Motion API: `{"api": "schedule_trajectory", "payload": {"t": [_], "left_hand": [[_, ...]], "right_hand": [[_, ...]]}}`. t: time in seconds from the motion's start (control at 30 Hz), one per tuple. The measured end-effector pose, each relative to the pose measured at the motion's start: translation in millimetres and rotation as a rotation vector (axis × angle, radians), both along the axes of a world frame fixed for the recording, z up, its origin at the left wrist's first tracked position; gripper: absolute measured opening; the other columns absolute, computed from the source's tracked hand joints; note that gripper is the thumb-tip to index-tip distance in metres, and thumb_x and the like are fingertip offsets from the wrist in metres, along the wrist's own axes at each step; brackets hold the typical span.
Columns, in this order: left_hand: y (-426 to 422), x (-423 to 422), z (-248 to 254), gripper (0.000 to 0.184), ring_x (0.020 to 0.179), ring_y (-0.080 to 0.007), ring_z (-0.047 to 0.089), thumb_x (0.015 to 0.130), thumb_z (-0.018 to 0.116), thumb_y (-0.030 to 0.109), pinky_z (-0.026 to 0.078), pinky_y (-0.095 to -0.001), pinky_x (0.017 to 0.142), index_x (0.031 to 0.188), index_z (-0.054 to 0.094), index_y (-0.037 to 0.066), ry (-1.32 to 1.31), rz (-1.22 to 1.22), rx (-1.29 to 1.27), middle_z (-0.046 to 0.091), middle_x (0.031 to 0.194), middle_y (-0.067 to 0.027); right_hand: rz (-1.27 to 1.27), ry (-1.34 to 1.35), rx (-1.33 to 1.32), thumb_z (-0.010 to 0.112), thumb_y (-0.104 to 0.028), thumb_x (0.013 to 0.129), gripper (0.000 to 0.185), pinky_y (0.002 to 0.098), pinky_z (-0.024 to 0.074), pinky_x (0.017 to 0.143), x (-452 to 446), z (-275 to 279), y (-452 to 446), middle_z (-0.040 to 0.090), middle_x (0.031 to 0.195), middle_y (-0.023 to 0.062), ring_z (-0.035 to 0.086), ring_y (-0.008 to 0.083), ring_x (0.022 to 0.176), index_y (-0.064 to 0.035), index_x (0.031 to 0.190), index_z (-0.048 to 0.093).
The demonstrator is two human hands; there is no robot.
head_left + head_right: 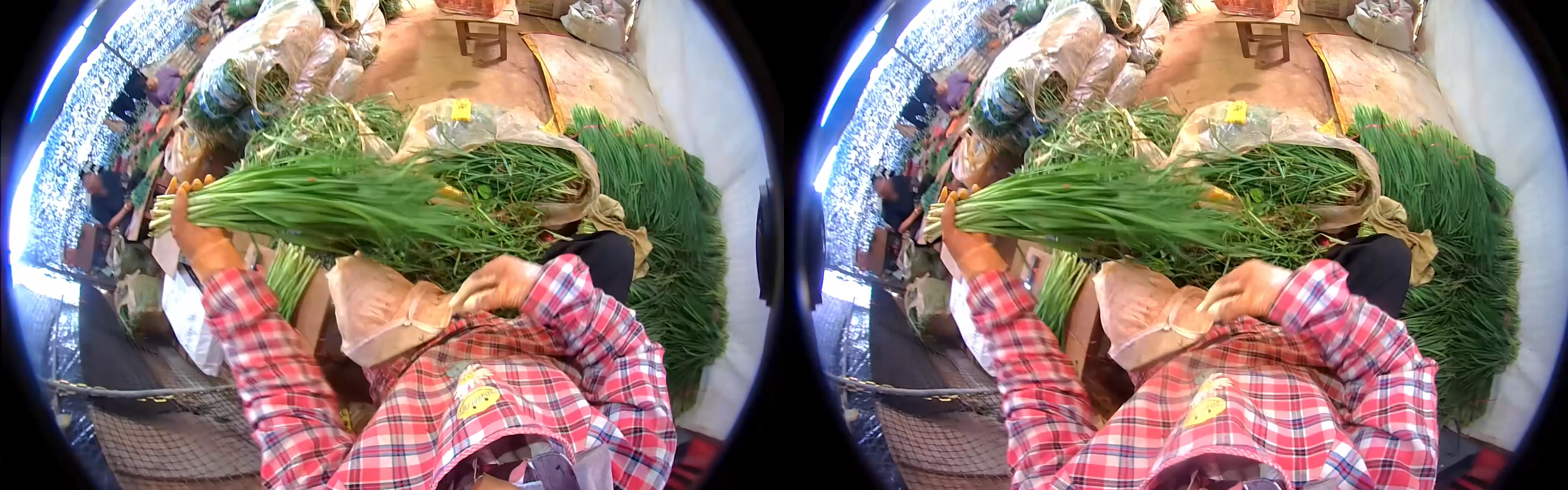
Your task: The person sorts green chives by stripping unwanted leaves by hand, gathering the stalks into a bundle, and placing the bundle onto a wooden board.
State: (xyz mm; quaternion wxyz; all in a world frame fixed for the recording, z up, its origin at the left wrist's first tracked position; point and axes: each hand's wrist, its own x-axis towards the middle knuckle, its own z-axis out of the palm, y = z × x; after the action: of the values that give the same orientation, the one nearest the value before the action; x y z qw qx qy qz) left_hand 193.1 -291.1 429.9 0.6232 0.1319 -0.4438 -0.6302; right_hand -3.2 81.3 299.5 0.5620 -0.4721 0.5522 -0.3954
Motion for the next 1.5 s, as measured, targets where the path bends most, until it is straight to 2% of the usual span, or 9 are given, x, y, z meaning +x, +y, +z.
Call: {"api": "schedule_trajectory", "payload": {"t": [0.23, 0.57, 0.63, 0.73, 0.9, 1.03, 1.23, 1.4, 1.5], "left_hand": [[39, -18, 22, 0.021, 0.094, -0.0309, 0.058, 0.081, 0.057, 0.019, 0.046, -0.0467, 0.086, 0.094, 0.057, 0.003, -0.039, -0.155, 0.008, 0.06, 0.091, -0.0127], [97, -37, 24, 0.034, 0.082, -0.0219, 0.057, 0.081, 0.056, 0.008, 0.046, -0.0473, 0.088, 0.113, 0.047, 0.004, -0.008, -0.249, -0.189, 0.058, 0.086, -0.008], [90, -16, 33, 0.032, 0.085, -0.0264, 0.058, 0.081, 0.054, 0.01, 0.048, -0.0479, 0.084, 0.111, 0.048, 0.005, -0.019, -0.302, -0.1, 0.059, 0.083, -0.0111], [43, 50, 43, 0.029, 0.093, -0.0308, 0.058, 0.081, 0.053, 0.012, 0.048, -0.0491, 0.084, 0.109, 0.051, 0.003, -0.039, -0.096, -0.2, 0.06, 0.086, -0.0132], [32, 92, 47, 0.029, 0.103, -0.0323, 0.054, 0.084, 0.049, 0.021, 0.042, -0.0508, 0.093, 0.109, 0.052, 0.006, -0.018, 0.144, -0.219, 0.061, 0.096, -0.0103], [38, 83, 44, 0.029, 0.104, -0.0305, 0.054, 0.085, 0.046, 0.022, 0.041, -0.0512, 0.094, 0.108, 0.053, 0.006, -0.001, 0.052, -0.303, 0.061, 0.098, -0.0108], [47, 78, 34, 0.031, 0.106, -0.0274, 0.054, 0.086, 0.045, 0.026, 0.039, -0.0491, 0.096, 0.109, 0.054, 0.007, 0.033, 0.018, -0.241, 0.061, 0.102, -0.0107], [81, 60, 32, 0.027, 0.105, -0.0278, 0.051, 0.086, 0.047, 0.023, 0.042, -0.0469, 0.092, 0.108, 0.053, 0.009, 0.075, -0.096, -0.21, 0.057, 0.096, -0.0042], [82, 57, 32, 0.026, 0.105, -0.0269, 0.05, 0.086, 0.048, 0.023, 0.042, -0.0473, 0.092, 0.108, 0.053, 0.01, 0.083, -0.196, -0.219, 0.056, 0.095, -0.0037]], "right_hand": [[-0.329, -0.351, -0.375, 0.061, -0.01, 0.081, 0.019, 0.0248, 0.0502, 0.065, -19, 25, -24, 0.065, 0.09, 0.0063, 0.06, 0.0101, 0.071, -0.0073, 0.1, 0.064], [-0.505, 0.681, -0.571, 0.063, -0.025, 0.078, 0.02, 0.0355, 0.0488, 0.068, 1, 45, -133, 0.064, 0.079, 0.0092, 0.061, 0.0269, 0.075, -0.0102, 0.09, 0.063], [-0.514, 0.783, -0.456, 0.06, -0.025, 0.077, 0.016, 0.0373, 0.0487, 0.067, -7, 30, -125, 0.064, 0.079, 0.0089, 0.061, 0.0289, 0.076, -0.0124, 0.087, 0.064], [0.218, 1.26, 0.337, 0.06, -0.027, 0.075, 0.019, 0.0381, 0.0495, 0.071, -28, -47, -104, 0.064, 0.088, 0.0108, 0.062, 0.0244, 0.083, -0.0149, 0.087, 0.067], [0.254, 0.839, 0.398, 0.064, -0.036, 0.076, 0.032, 0.0377, 0.0494, 0.073, -45, -39, -37, 0.066, 0.09, 0.0058, 0.063, 0.0222, 0.076, -0.0147, 0.099, 0.067], [-0.108, -0.147, 0.047, 0.054, -0.004, 0.078, 0.024, 0.0216, 0.0493, 0.061, -36, -16, -25, 0.067, 0.086, 0.0035, 0.061, 0.0104, 0.069, -0.008, 0.099, 0.065], [-0.294, -0.067, -0.359, 0.051, -0.01, 0.084, 0.027, 0.0238, 0.0496, 0.064, -31, 25, -78, 0.063, 0.104, 0.0029, 0.061, 0.0103, 0.072, -0.0099, 0.108, 0.062], [-0.349, 0.377, -0.181, 0.058, -0.026, 0.085, 0.032, 0.0234, 0.0473, 0.059, -28, 7, -131, 0.065, 0.084, -0.0001, 0.053, 0.0081, 0.059, -0.0146, 0.115, 0.06], [-0.253, 0.015, -0.173, 0.06, -0.026, 0.084, 0.033, 0.0229, 0.0459, 0.057, -26, 5, -130, 0.064, 0.083, -0.0001, 0.052, 0.0073, 0.058, -0.0179, 0.116, 0.06]]}}
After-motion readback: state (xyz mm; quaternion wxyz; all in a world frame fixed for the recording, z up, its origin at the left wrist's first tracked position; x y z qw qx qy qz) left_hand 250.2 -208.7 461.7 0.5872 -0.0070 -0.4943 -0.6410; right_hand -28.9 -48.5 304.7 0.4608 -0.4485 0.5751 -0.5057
